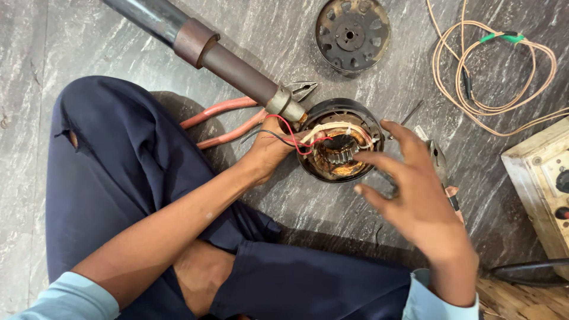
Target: The person sits on the floor and works on a disassembled motor, stripping and twisting wires, then connecting them to the motor's copper windings. They use pliers and a soldering iron to secure the connections.
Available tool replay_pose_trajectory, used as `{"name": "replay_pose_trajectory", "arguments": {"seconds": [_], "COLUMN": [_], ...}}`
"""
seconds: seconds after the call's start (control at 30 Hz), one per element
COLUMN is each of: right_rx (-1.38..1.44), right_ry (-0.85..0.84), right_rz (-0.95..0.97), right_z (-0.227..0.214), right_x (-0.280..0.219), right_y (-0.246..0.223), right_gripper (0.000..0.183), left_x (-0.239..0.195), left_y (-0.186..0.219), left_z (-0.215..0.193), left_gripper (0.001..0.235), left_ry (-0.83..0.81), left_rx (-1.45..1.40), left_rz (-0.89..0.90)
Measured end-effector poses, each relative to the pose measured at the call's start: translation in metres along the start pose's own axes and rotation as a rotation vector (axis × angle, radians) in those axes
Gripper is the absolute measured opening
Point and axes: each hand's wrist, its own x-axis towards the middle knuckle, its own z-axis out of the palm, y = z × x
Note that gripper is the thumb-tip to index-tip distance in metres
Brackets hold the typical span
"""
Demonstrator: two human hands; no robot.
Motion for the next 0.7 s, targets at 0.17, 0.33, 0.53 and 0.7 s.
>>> {"name": "replay_pose_trajectory", "arguments": {"seconds": [0.17,0.33,0.53,0.7], "right_rx": [-0.063,-0.071,-0.039,-0.072], "right_ry": [0.044,0.067,0.072,0.069], "right_rz": [-0.019,0.04,0.1,0.019], "right_z": [0.017,0.02,0.022,0.023], "right_x": [0.009,0.013,0.014,0.014], "right_y": [-0.011,-0.012,-0.013,-0.012], "right_gripper": [0.034,0.029,0.031,0.034], "left_x": [-0.002,0.0,0.001,0.002], "left_y": [0.004,0.004,0.0,-0.001], "left_z": [-0.001,0.0,-0.003,-0.003], "left_gripper": [0.044,0.04,0.04,0.042], "left_ry": [-0.047,-0.046,-0.075,-0.077], "left_rx": [0.029,0.042,0.014,0.049], "left_rz": [-0.008,-0.041,-0.028,-0.006]}}
